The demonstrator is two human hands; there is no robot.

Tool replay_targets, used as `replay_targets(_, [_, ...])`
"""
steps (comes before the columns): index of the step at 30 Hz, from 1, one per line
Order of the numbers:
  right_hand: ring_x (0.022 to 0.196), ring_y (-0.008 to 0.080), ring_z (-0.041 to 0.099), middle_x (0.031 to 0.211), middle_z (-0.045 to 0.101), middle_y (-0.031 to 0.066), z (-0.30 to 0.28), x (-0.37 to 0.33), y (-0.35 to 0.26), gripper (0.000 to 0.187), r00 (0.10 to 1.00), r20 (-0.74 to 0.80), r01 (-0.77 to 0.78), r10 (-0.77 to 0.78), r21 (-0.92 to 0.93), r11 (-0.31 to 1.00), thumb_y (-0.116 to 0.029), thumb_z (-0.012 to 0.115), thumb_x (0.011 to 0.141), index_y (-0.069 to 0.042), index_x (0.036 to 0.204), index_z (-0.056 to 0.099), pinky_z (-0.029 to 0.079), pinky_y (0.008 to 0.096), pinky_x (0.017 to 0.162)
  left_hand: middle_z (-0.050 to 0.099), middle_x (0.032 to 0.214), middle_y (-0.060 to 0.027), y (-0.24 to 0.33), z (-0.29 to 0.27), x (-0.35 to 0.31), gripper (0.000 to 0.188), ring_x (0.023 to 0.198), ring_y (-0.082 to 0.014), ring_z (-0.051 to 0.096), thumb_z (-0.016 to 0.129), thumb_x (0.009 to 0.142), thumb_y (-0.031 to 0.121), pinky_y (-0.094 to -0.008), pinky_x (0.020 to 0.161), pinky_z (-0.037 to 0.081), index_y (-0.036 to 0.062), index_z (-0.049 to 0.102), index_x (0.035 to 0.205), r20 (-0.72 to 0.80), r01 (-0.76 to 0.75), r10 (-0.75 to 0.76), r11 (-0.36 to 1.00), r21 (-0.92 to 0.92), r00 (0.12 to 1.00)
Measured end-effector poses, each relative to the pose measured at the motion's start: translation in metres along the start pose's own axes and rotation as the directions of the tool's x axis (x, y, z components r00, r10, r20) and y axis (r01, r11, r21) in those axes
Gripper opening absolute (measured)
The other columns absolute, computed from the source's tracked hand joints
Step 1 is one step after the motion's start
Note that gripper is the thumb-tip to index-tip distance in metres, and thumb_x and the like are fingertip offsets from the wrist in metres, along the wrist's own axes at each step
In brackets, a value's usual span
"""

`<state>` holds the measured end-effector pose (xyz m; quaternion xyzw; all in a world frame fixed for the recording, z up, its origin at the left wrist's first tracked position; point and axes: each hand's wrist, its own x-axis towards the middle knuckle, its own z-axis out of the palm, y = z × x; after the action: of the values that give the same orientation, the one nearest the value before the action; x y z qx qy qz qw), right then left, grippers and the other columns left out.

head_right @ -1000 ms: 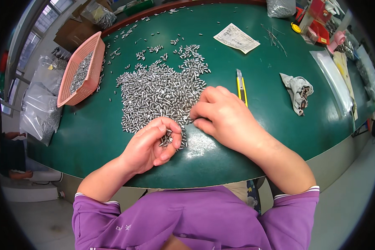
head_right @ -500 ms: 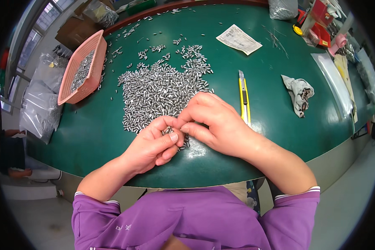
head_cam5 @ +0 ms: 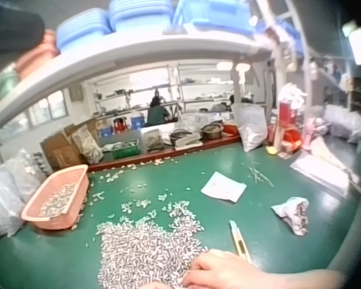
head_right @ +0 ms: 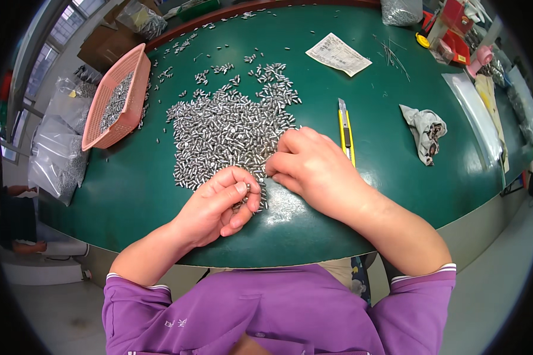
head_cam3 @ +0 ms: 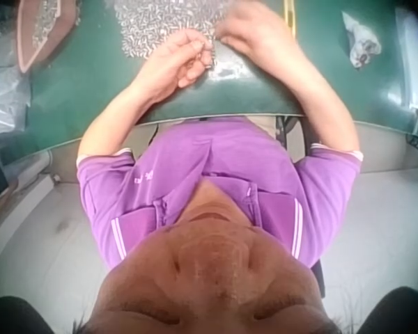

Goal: Sorting or inspecting small silver components on a green workbench by hand.

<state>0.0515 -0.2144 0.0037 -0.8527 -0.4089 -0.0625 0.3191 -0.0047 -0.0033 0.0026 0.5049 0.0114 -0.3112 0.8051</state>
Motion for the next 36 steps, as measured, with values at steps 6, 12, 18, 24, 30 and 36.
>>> replay_targets(6, [0.088,0.0257,0.055,0.088,0.054,0.0050,0.003,-0.001,-0.005,0.014,0.999,0.010,0.035,-0.034,-0.138,0.990,-0.010,0.069,0.075,-0.010,0.088,0.062,0.046,0.0390,0.077,0.056,0.089,-0.0071,0.003,0.000,-0.002,0.018,0.058,-0.0090,0.050,0.041,0.101,0.019,-0.0206,0.044,0.037,0.0054,0.051,0.107,0.016,0.030,-0.029,0.997,-0.066,0.999])
replay_targets(12, [0.090,0.0268,0.055,0.091,0.055,0.0059,-0.001,0.001,-0.008,0.013,0.999,-0.031,-0.005,0.008,0.089,0.996,-0.009,0.067,0.078,-0.009,0.090,0.061,0.045,0.0391,0.080,0.056,0.089,-0.0064,0.002,-0.002,-0.002,0.017,0.058,-0.0079,0.049,0.046,0.100,0.016,-0.0203,0.045,0.037,0.0050,0.049,0.112,-0.016,0.001,-0.002,1.000,-0.030,1.000])
replay_targets(18, [0.089,0.0243,0.056,0.088,0.059,0.0037,0.004,0.005,-0.011,0.009,0.999,-0.041,0.024,-0.006,0.446,0.895,-0.009,0.069,0.080,-0.009,0.087,0.063,0.045,0.0364,0.081,0.057,0.089,-0.0060,0.003,0.003,-0.002,0.017,0.058,-0.0062,0.049,0.054,0.096,0.013,-0.0202,0.045,0.038,0.0062,0.049,0.112,-0.028,0.033,-0.032,0.999,0.038,0.999])
replay_targets(24, [0.088,0.0218,0.057,0.088,0.058,0.0036,0.003,0.006,-0.010,0.011,0.994,-0.083,0.099,-0.074,0.366,0.925,-0.007,0.071,0.078,-0.008,0.088,0.065,0.046,0.0345,0.078,0.057,0.088,-0.0056,0.003,0.001,-0.003,0.018,0.058,-0.0056,0.049,0.056,0.096,0.014,-0.0200,0.044,0.037,0.0072,0.049,0.111,-0.032,0.030,-0.029,0.999,0.033,0.999])
replay_targets(30, [0.088,0.0215,0.057,0.088,0.059,0.0038,0.001,0.005,-0.012,0.012,0.992,-0.103,0.101,-0.069,0.343,0.934,-0.007,0.071,0.077,-0.009,0.089,0.068,0.047,0.0342,0.078,0.057,0.086,-0.0049,0.003,0.000,-0.002,0.015,0.057,-0.0053,0.049,0.055,0.096,0.014,-0.0191,0.044,0.036,0.0071,0.050,0.109,-0.021,0.042,-0.041,0.999,0.034,0.999])
replay_targets(36, [0.088,0.0234,0.059,0.088,0.061,0.0049,-0.004,0.004,-0.005,0.011,0.983,-0.177,0.015,0.041,0.303,0.953,-0.008,0.069,0.079,-0.008,0.090,0.068,0.047,0.0351,0.079,0.057,0.085,-0.0044,0.001,-0.002,0.000,0.013,0.055,-0.0059,0.047,0.047,0.100,0.017,-0.0193,0.042,0.036,0.0063,0.052,0.107,0.022,0.002,-0.002,1.000,-0.028,1.000])
